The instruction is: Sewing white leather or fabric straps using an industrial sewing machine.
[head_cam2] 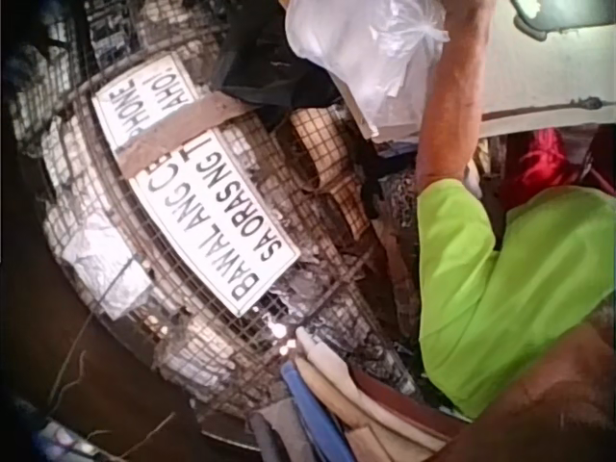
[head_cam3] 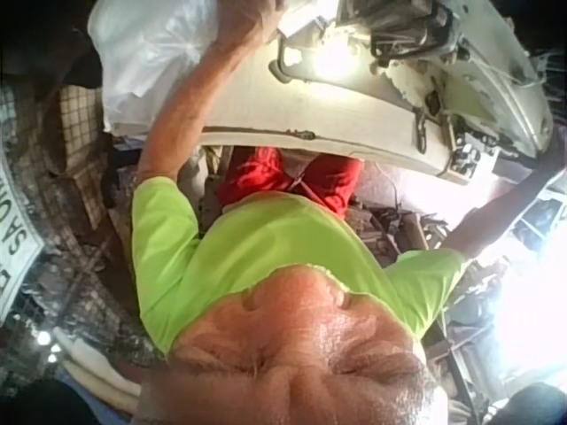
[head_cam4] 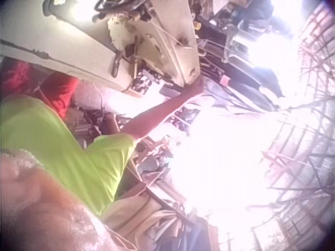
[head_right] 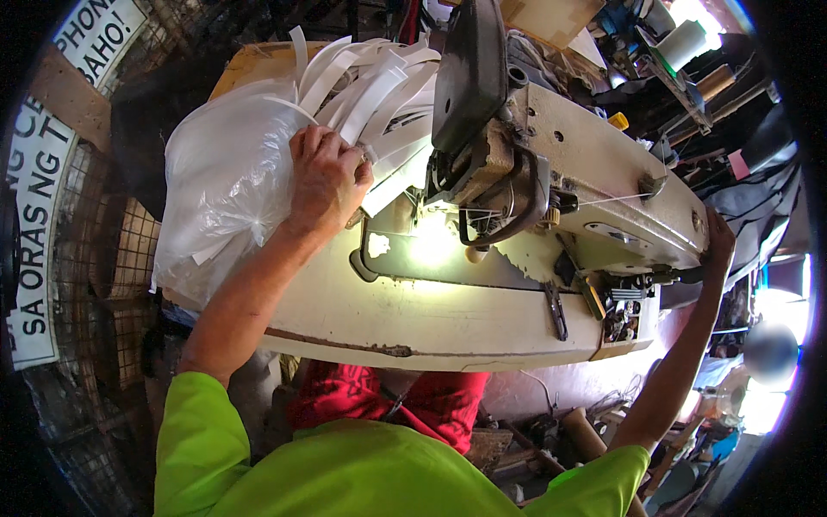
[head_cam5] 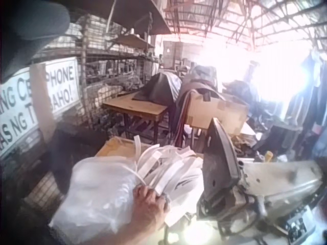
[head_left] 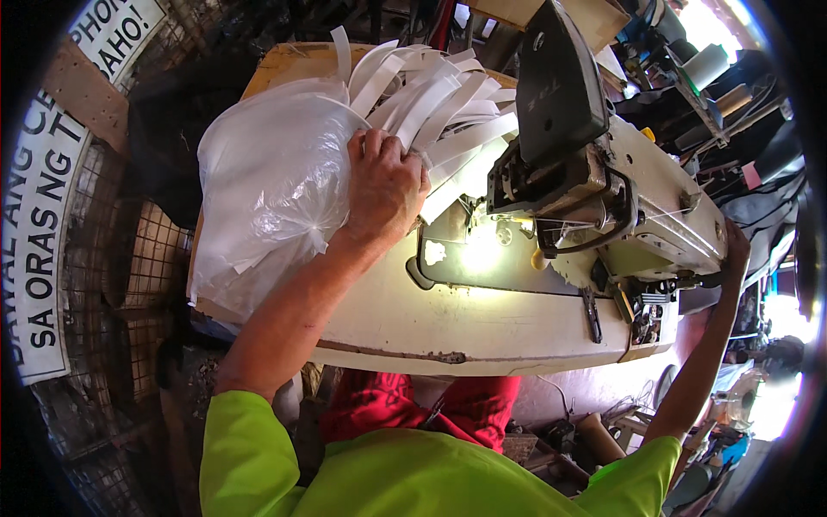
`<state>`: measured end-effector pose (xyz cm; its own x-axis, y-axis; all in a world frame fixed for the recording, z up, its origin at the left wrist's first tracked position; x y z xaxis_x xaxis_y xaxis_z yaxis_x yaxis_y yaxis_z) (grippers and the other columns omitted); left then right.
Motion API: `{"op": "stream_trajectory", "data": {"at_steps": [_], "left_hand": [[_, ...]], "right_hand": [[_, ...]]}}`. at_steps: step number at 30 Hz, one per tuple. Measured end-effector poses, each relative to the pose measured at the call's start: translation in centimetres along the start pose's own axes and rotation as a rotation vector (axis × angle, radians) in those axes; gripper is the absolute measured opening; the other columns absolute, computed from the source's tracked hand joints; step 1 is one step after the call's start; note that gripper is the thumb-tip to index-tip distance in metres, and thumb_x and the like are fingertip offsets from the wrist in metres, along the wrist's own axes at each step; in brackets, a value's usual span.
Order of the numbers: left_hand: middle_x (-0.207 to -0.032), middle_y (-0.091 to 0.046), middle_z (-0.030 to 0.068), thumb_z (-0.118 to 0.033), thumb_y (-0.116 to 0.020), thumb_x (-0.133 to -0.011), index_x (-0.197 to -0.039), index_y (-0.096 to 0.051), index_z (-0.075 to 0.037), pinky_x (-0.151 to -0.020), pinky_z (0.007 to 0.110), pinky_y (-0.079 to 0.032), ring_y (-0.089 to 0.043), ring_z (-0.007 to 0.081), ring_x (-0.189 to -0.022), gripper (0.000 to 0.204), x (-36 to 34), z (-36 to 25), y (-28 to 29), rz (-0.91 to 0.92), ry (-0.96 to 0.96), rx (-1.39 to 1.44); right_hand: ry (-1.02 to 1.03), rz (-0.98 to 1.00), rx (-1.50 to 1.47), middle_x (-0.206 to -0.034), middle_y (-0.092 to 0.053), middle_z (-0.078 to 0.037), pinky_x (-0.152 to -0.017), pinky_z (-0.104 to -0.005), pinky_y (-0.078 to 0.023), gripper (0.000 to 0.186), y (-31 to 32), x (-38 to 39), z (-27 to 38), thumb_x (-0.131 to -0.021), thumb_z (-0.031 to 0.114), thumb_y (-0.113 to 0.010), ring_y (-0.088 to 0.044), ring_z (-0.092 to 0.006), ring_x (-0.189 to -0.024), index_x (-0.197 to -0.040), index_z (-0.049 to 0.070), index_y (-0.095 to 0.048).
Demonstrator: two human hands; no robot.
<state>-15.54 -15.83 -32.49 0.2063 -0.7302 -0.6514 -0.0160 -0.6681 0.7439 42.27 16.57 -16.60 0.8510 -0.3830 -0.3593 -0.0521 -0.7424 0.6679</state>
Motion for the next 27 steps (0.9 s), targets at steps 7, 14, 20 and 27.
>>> {"op": "stream_trajectory", "data": {"at_steps": [7,14,20,27], "left_hand": [[-0.087,-0.061,0.0103,-0.017,-0.07,-0.071,-0.077,-0.069,-0.004,-0.097,0.045,-0.035,-0.05,0.0276,-0.1,0.014,0.0,-0.2,0.0,0.033,0.017,0.057],[-0.101,-0.056,0.0134,-0.02,-0.066,-0.078,-0.101,-0.063,0.0,-0.09,0.046,-0.041,-0.052,0.0299,-0.099,0.03,1.8,-1.4,2.4,-0.031,-0.038,0.112],[-0.101,-0.056,0.0109,-0.007,-0.072,-0.075,-0.104,-0.063,-0.003,-0.082,0.041,-0.05,-0.058,0.0282,-0.094,0.031,8.4,-3.9,9.4,-0.009,-0.205,0.363],[-0.105,-0.06,0.0154,-0.007,-0.063,-0.085,-0.104,-0.064,-0.001,-0.087,0.044,-0.046,-0.058,0.0316,-0.097,0.02,12.8,5.3,16.4,0.044,0.241,-0.123]], "right_hand": [[-0.777,0.008,-0.711,-0.107,-0.069,-0.015,-0.089,-0.0293,-0.047,0.037,-2.6,2.9,-1.5,-0.093,0.029,-0.059,-0.066,-0.0226,-0.098,-0.115,0.0,-0.066],[-0.857,-0.249,-0.404,-0.126,-0.06,-0.013,-0.095,-0.0342,-0.046,0.035,2.4,1.1,2.1,-0.099,0.022,-0.045,-0.061,-0.0295,-0.11,-0.125,0.003,-0.058],[-0.585,-0.201,-0.883,-0.122,-0.063,-0.012,-0.102,-0.0347,-0.042,0.031,12.8,0.3,28.4,-0.092,0.005,-0.055,-0.056,-0.0239,-0.119,-0.122,0.003,-0.062],[-0.722,-0.014,-1.329,-0.087,-0.066,-0.012,-0.075,-0.0312,-0.048,0.015,16.8,-4.6,43.8,-0.086,0.006,-0.063,-0.063,-0.0219,-0.081,-0.099,0.001,-0.069]]}}
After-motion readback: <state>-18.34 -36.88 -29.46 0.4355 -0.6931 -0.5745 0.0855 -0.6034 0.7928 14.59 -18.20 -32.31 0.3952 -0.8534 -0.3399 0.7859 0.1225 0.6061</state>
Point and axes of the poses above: each hand's wrist, its own x-axis away from the middle knuckle, its own y-axis out of the back of the hand, z = x × y, the point moved 2 cm from there along -x, towards the middle knuckle
